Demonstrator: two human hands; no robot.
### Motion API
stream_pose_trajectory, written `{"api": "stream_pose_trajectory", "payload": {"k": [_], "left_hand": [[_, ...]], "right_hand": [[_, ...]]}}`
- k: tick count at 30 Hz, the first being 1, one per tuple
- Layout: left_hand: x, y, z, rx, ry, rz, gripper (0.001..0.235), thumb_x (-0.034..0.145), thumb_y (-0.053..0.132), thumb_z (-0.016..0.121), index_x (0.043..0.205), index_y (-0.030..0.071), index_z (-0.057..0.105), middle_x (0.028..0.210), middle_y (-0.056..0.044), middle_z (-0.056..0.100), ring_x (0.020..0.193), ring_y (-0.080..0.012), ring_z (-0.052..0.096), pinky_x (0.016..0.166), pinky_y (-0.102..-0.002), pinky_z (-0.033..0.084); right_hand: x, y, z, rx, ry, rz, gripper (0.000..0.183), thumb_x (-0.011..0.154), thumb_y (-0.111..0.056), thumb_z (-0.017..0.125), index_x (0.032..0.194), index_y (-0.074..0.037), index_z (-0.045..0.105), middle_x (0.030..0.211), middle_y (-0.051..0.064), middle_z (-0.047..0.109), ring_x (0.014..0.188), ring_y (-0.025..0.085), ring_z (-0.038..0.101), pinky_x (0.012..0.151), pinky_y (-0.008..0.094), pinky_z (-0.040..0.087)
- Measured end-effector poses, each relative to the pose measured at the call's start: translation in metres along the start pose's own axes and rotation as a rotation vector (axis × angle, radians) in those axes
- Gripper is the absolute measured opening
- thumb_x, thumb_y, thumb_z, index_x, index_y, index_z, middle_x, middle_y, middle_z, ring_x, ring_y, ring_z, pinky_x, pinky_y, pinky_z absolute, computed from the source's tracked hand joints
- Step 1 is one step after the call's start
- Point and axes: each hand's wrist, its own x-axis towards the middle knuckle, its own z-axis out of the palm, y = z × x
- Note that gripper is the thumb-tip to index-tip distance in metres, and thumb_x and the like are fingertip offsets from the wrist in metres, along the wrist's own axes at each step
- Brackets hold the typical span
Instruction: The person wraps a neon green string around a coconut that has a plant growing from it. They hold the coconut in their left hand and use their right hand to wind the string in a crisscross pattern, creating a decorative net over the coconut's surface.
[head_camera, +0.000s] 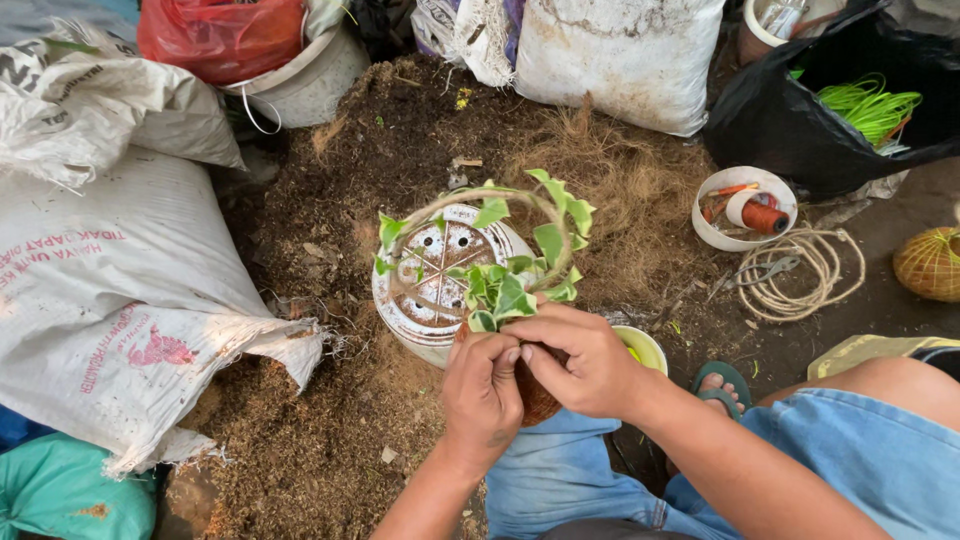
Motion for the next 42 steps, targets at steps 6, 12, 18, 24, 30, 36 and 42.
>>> {"api": "stream_pose_trajectory", "payload": {"k": [6, 12, 18, 24, 30, 36, 42], "left_hand": [[0.002, 0.004, -0.004, -0.067, -0.046, -0.003, 0.01, 0.097, -0.001, 0.066, 0.105, 0.003, 0.062, 0.097, -0.012, 0.067, 0.085, -0.0289, 0.065, 0.078, -0.038, 0.054], [0.004, 0.005, -0.012, -0.054, -0.085, 0.033, 0.011, 0.097, 0.0, 0.068, 0.105, 0.003, 0.062, 0.097, -0.012, 0.067, 0.086, -0.0288, 0.066, 0.078, -0.037, 0.054], [0.002, 0.003, -0.022, -0.077, -0.203, -0.054, 0.023, 0.093, 0.0, 0.069, 0.114, 0.003, 0.059, 0.099, -0.012, 0.067, 0.082, -0.0241, 0.063, 0.071, -0.033, 0.052], [-0.003, 0.0, -0.028, -0.35, -0.258, -0.341, 0.026, 0.097, -0.001, 0.065, 0.121, 0.004, 0.055, 0.094, -0.004, 0.065, 0.078, -0.0091, 0.06, 0.07, -0.025, 0.052], [-0.003, 0.004, -0.025, -0.365, -0.229, -0.288, 0.026, 0.097, -0.001, 0.066, 0.121, 0.003, 0.056, 0.095, -0.005, 0.066, 0.077, -0.0101, 0.06, 0.069, -0.025, 0.052], [-0.003, 0.014, -0.027, -0.269, -0.199, -0.235, 0.019, 0.097, -0.005, 0.06, 0.113, 0.002, 0.068, 0.109, -0.011, 0.068, 0.077, -0.0122, 0.066, 0.068, -0.026, 0.055], [-0.006, 0.024, -0.018, -0.101, -0.077, -0.158, 0.026, 0.09, -0.002, 0.073, 0.116, 0.001, 0.069, 0.103, -0.011, 0.06, 0.075, -0.0185, 0.062, 0.065, -0.03, 0.053]], "right_hand": [[0.001, 0.004, -0.014, 0.116, -0.112, 0.092, 0.016, 0.097, -0.008, 0.066, 0.108, -0.002, 0.076, 0.093, 0.009, 0.077, 0.087, 0.017, 0.075, 0.095, 0.033, 0.053], [-0.001, 0.015, -0.013, 0.291, -0.211, 0.293, 0.013, 0.099, -0.009, 0.069, 0.1, 0.0, 0.077, 0.088, 0.008, 0.069, 0.088, 0.013, 0.059, 0.085, 0.034, 0.049], [-0.005, 0.016, -0.01, 0.305, -0.145, 0.302, 0.01, 0.101, -0.012, 0.062, 0.106, -0.004, 0.065, 0.092, -0.002, 0.066, 0.087, 0.008, 0.058, 0.08, 0.027, 0.05], [-0.005, 0.012, -0.018, 0.352, -0.243, 0.097, 0.004, 0.097, -0.003, 0.07, 0.099, -0.001, 0.073, 0.09, 0.005, 0.067, 0.087, 0.01, 0.061, 0.114, 0.029, 0.034], [-0.006, 0.006, -0.008, 0.284, -0.127, 0.27, 0.006, 0.089, 0.0, 0.07, 0.095, -0.001, 0.073, 0.093, 0.003, 0.07, 0.084, 0.009, 0.066, 0.072, 0.028, 0.053], [-0.016, 0.007, 0.007, 0.1, 0.148, 0.068, 0.009, 0.092, 0.002, 0.068, 0.1, 0.0, 0.065, 0.093, 0.009, 0.067, 0.079, 0.014, 0.068, 0.063, 0.026, 0.054], [-0.027, 0.015, 0.007, 0.057, 0.162, -0.025, 0.012, 0.09, 0.006, 0.075, 0.097, -0.002, 0.068, 0.083, 0.008, 0.065, 0.069, 0.016, 0.062, 0.063, 0.028, 0.048]]}}
